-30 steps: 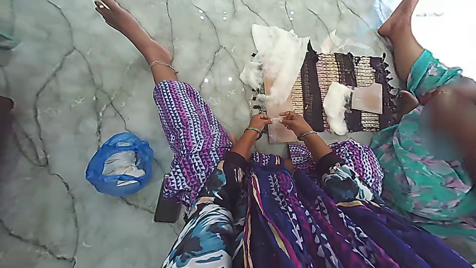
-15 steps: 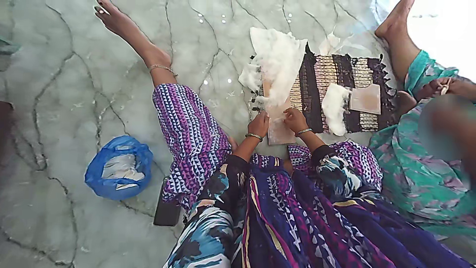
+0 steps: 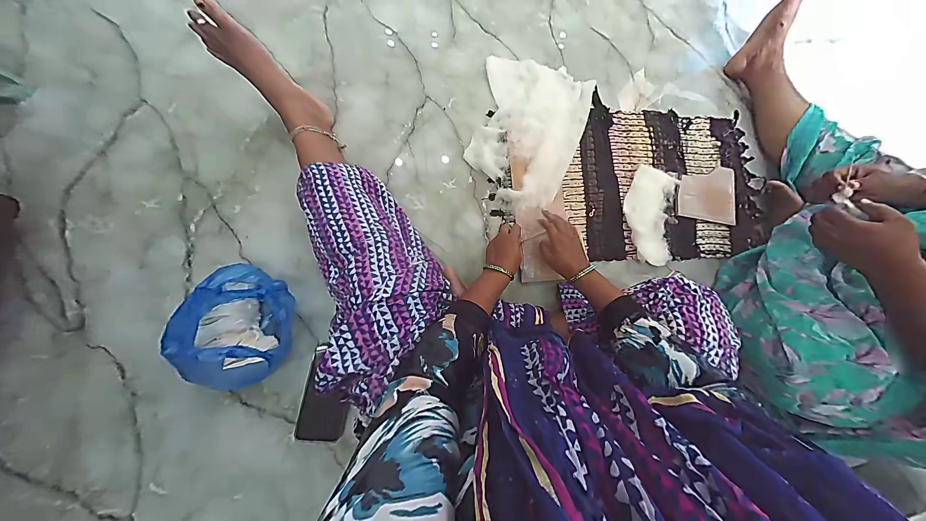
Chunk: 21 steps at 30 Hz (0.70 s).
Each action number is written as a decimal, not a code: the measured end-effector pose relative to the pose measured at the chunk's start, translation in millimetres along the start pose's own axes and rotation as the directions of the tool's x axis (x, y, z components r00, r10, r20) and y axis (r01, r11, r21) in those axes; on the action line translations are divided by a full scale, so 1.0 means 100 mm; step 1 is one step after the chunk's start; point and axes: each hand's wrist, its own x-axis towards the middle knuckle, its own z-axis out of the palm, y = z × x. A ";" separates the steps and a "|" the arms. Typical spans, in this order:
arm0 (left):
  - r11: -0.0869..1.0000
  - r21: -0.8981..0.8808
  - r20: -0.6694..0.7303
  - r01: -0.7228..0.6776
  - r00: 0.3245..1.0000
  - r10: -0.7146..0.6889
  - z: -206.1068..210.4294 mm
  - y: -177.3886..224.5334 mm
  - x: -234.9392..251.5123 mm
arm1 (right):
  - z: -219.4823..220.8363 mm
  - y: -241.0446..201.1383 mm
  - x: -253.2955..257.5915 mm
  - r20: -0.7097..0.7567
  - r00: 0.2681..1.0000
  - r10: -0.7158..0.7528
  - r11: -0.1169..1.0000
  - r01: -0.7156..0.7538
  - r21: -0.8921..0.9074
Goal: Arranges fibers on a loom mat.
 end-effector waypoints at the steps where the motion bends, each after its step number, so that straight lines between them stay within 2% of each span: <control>1: 1.000 0.000 -0.004 -0.005 1.000 0.005 0.01 -0.01 0.00 | 0.05 -0.03 -0.01 0.084 0.996 -0.036 0.998 0.039 -0.041; 3: 1.000 -0.006 -0.004 -0.012 1.000 0.012 0.02 -0.02 0.00 | 0.15 -0.07 -0.03 0.240 0.971 -0.002 0.991 0.034 -0.130; 5: 1.000 -0.014 0.022 0.007 1.000 -0.006 -0.01 -0.01 -0.02 | 0.19 -0.13 -0.09 0.292 0.954 0.067 0.986 -0.018 -0.165; 8: 0.999 0.009 0.148 0.033 0.988 -0.034 -0.11 -0.04 -0.07 | 0.14 -0.24 -0.27 0.380 0.915 0.135 0.982 -0.072 -0.176; 13: 0.987 0.140 0.388 -0.080 0.921 0.019 -0.20 -0.08 -0.12 | -0.04 -0.37 -0.65 0.565 0.803 0.190 0.973 -0.078 -0.216; 15: 0.977 0.177 0.441 -0.119 0.897 0.029 -0.20 -0.07 -0.14 | -0.20 -0.48 -0.67 0.625 0.754 0.205 0.970 -0.069 -0.235; 16: 0.975 0.184 0.441 -0.123 0.897 0.030 -0.21 -0.06 -0.15 | -0.27 -0.50 -0.63 0.616 0.760 0.208 0.970 -0.079 -0.231; 19: 0.987 0.149 0.324 -0.053 0.946 0.002 -0.25 -0.03 -0.21 | -0.34 -0.49 -0.50 0.387 0.904 0.182 0.978 -0.125 -0.169; 21: 0.992 0.127 0.226 0.003 0.974 -0.032 -0.29 -0.01 -0.21 | -0.27 -0.42 -0.34 0.328 0.931 0.162 0.978 -0.106 -0.181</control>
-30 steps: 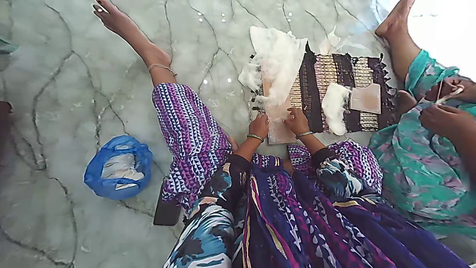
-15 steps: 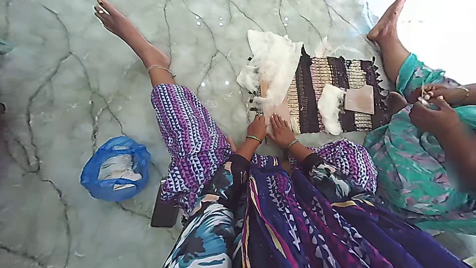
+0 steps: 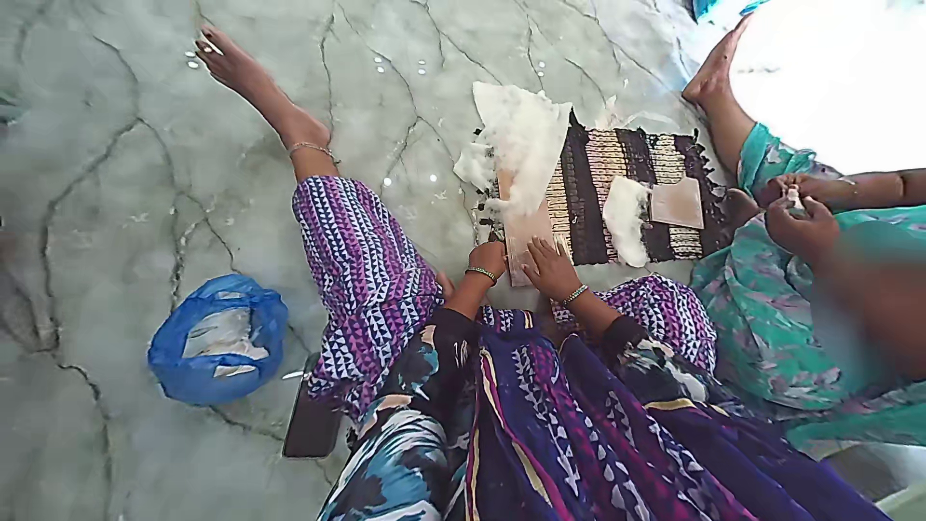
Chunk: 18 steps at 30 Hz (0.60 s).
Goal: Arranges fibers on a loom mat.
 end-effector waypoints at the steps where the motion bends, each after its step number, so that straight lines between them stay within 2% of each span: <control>1: 1.000 -0.001 -0.024 0.013 1.000 -0.013 -0.01 0.00 0.01 | 0.04 0.02 0.09 0.004 1.000 -0.007 1.000 0.007 -0.017; 5: 0.999 -0.028 -0.051 0.031 0.998 -0.033 0.02 -0.02 0.03 | 0.27 0.05 0.31 0.048 0.999 -0.013 0.998 0.015 -0.058; 9: 1.000 -0.023 -0.003 -0.006 1.000 0.006 0.03 -0.04 0.03 | 0.40 0.02 0.11 0.118 0.993 0.009 0.999 -0.003 -0.048; 14: 0.989 0.080 0.114 -0.121 0.987 0.111 0.02 -0.01 0.07 | 0.15 0.03 -0.17 0.288 0.958 0.018 0.999 -0.005 -0.045; 18: 0.982 0.123 0.153 -0.143 0.980 0.123 0.10 -0.03 0.06 | 0.04 0.07 -0.10 0.040 0.997 0.065 0.997 -0.066 0.029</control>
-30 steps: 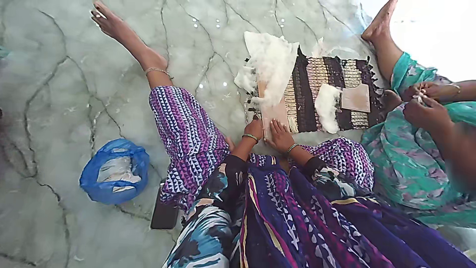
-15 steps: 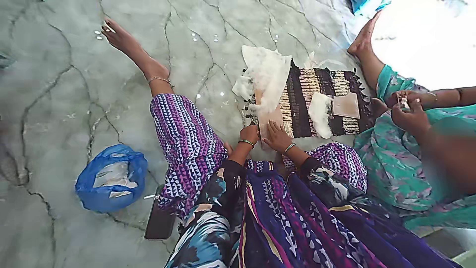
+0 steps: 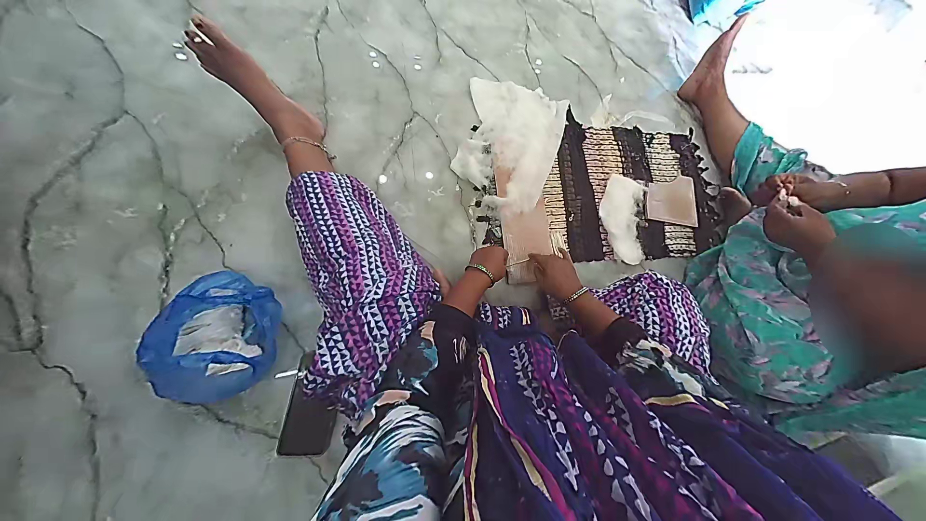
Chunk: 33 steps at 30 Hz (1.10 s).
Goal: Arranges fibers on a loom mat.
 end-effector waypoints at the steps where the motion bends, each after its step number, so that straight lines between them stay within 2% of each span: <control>1: 1.000 0.008 -0.005 0.003 1.000 -0.003 -0.01 0.01 -0.02 | 0.00 0.01 0.03 -0.058 0.998 -0.004 1.000 0.003 -0.019; 5: 1.000 0.000 -0.040 0.007 0.999 -0.007 -0.06 0.04 -0.08 | 0.01 0.05 0.15 -0.079 0.996 -0.035 0.992 0.025 -0.124; 10: 0.999 -0.030 -0.066 0.014 0.998 -0.016 -0.10 0.01 -0.08 | -0.09 0.15 0.13 -0.127 0.991 -0.034 0.988 0.014 -0.156; 13: 0.994 -0.085 -0.106 0.066 0.992 -0.075 -0.15 -0.05 -0.06 | -0.27 0.36 0.11 -0.125 0.975 0.183 0.983 -0.178 0.047; 16: 0.957 -0.278 -0.150 0.087 0.980 -0.133 -0.20 -0.16 0.04 | -0.40 0.60 0.19 -0.034 0.913 0.407 0.853 -0.367 0.372; 19: 0.806 -0.591 -0.195 0.031 0.964 -0.180 -0.15 -0.25 0.14 | -0.40 0.71 0.28 -0.017 0.892 0.451 0.800 -0.396 0.452; 21: 0.625 -0.780 -0.178 0.024 0.950 -0.258 -0.16 -0.22 0.11 | -0.37 0.71 0.31 -0.033 0.886 0.463 0.788 -0.395 0.472; 23: 0.455 -0.890 -0.149 0.018 0.933 -0.328 -0.21 -0.17 0.06 | -0.38 0.65 0.34 -0.126 0.865 0.485 0.784 -0.367 0.500; 25: 0.364 -0.931 -0.134 0.011 0.919 -0.372 -0.26 -0.15 0.03 | -0.41 0.55 0.41 -0.215 0.887 0.407 0.843 -0.275 0.463; 26: 0.357 -0.934 -0.136 0.013 0.912 -0.388 -0.26 -0.15 0.04 | -0.41 0.50 0.46 -0.241 0.915 0.322 0.885 -0.201 0.421; 29: 0.398 -0.917 -0.137 0.038 0.906 -0.401 -0.24 -0.15 0.07 | -0.38 0.25 0.70 -0.268 0.961 0.062 0.969 0.005 0.245; 33: 0.402 -0.914 -0.123 0.061 0.900 -0.417 -0.23 -0.16 0.10 | -0.34 -0.02 1.04 -0.307 0.942 -0.135 0.989 0.149 0.024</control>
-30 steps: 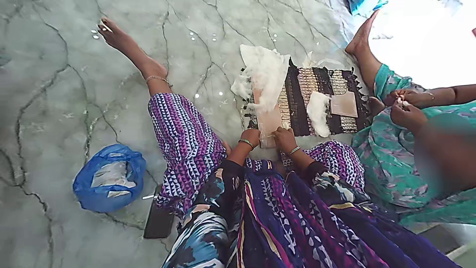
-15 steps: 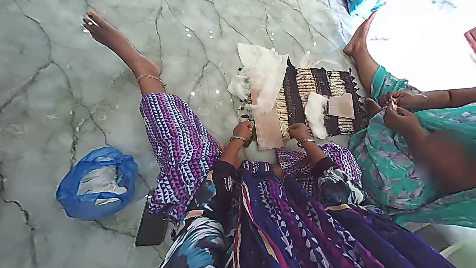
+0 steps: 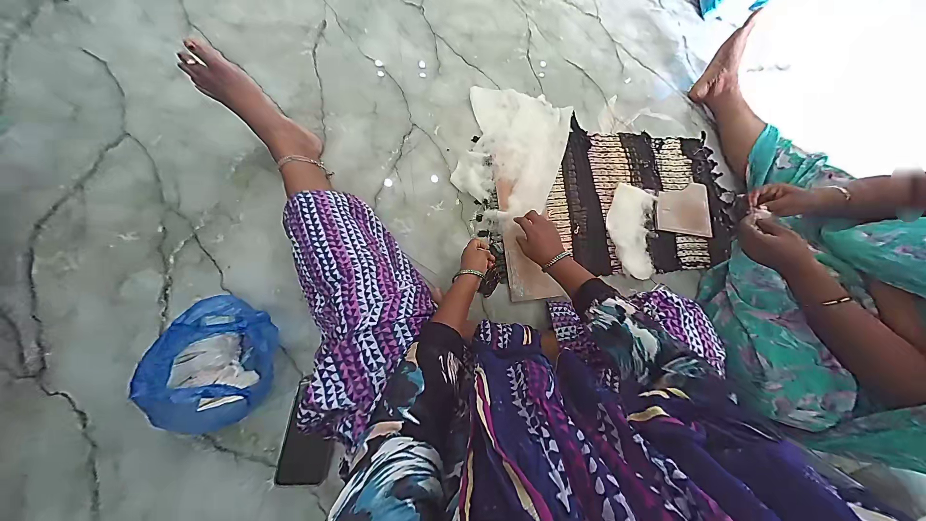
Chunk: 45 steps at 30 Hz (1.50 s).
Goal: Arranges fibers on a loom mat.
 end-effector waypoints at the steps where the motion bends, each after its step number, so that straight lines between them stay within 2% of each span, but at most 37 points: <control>1: 1.000 -0.007 -0.007 0.001 1.000 -0.001 -0.01 0.00 0.00 | 0.05 0.00 0.08 -0.005 1.000 -0.019 1.000 0.019 -0.021; 6: 0.998 -0.067 -0.044 -0.015 0.999 0.012 -0.04 0.04 0.04 | 0.16 -0.03 0.22 0.023 0.997 -0.077 0.993 0.078 -0.092; 10: 0.998 -0.057 -0.015 -0.040 0.999 0.039 -0.01 -0.03 0.13 | 0.28 -0.15 -0.08 0.031 0.990 -0.135 0.990 0.136 -0.025; 13: 0.996 -0.038 -0.040 -0.085 0.996 0.084 -0.02 -0.14 0.08 | 0.39 -0.29 -0.47 0.047 0.990 -0.134 0.986 0.129 0.103; 15: 0.992 -0.065 -0.064 -0.110 0.992 0.106 -0.04 -0.16 0.05 | 0.37 -0.36 -0.66 0.026 0.998 -0.060 0.956 0.050 0.289; 16: 0.989 -0.079 -0.059 -0.127 0.991 0.122 -0.06 -0.15 0.02 | 0.31 -0.38 -0.71 0.078 0.997 0.022 0.908 -0.053 0.417; 18: 0.975 -0.092 -0.001 -0.201 0.979 0.202 -0.08 -0.17 0.00 | 0.14 -0.36 -0.72 0.248 0.960 0.130 0.703 -0.266 0.660; 20: 0.948 -0.120 0.145 -0.294 0.940 0.310 -0.08 -0.17 -0.02 | -0.02 -0.28 -0.68 0.405 0.905 0.130 0.479 -0.415 0.774; 22: 0.935 -0.137 0.306 -0.328 0.883 0.355 -0.06 -0.06 -0.09 | -0.16 -0.19 -0.67 0.470 0.877 0.103 0.345 -0.474 0.810; 24: 0.936 -0.133 0.414 -0.325 0.840 0.351 -0.04 0.00 -0.16 | -0.26 -0.14 -0.67 0.474 0.872 0.122 0.295 -0.487 0.822; 27: 0.943 -0.126 0.494 -0.307 0.805 0.328 -0.01 -0.07 -0.15 | -0.26 -0.02 -0.66 0.469 0.875 0.121 0.246 -0.484 0.840; 32: 0.891 -0.006 0.539 -0.453 0.750 0.385 0.01 -0.23 0.01 | -0.27 0.02 -0.68 0.506 0.860 0.062 0.219 -0.506 0.834; 35: 0.859 0.088 0.419 -0.504 0.801 0.427 0.02 -0.21 -0.02 | -0.27 0.03 -0.71 0.522 0.853 0.023 0.251 -0.510 0.822; 37: 0.853 0.176 0.223 -0.492 0.864 0.452 -0.01 -0.17 -0.09 | -0.29 0.06 -0.72 0.533 0.846 -0.023 0.272 -0.507 0.818; 39: 0.861 0.280 0.025 -0.424 0.900 0.435 -0.05 -0.10 -0.07 | -0.33 0.09 -0.72 0.547 0.836 -0.040 0.307 -0.510 0.803; 40: 0.877 0.332 -0.033 -0.349 0.924 0.380 -0.07 -0.04 -0.04 | -0.35 0.10 -0.71 0.552 0.833 -0.021 0.333 -0.515 0.790; 42: 0.872 0.416 -0.100 -0.260 0.939 0.328 -0.05 0.06 -0.07 | -0.40 0.12 -0.66 0.563 0.825 0.039 0.397 -0.530 0.749; 44: 0.837 0.451 -0.094 -0.310 0.916 0.389 0.02 0.09 -0.16 | -0.41 0.15 -0.63 0.561 0.824 0.077 0.419 -0.537 0.732; 45: 0.819 0.437 -0.038 -0.372 0.902 0.430 0.05 0.09 -0.19 | -0.42 0.15 -0.61 0.559 0.825 0.086 0.419 -0.539 0.731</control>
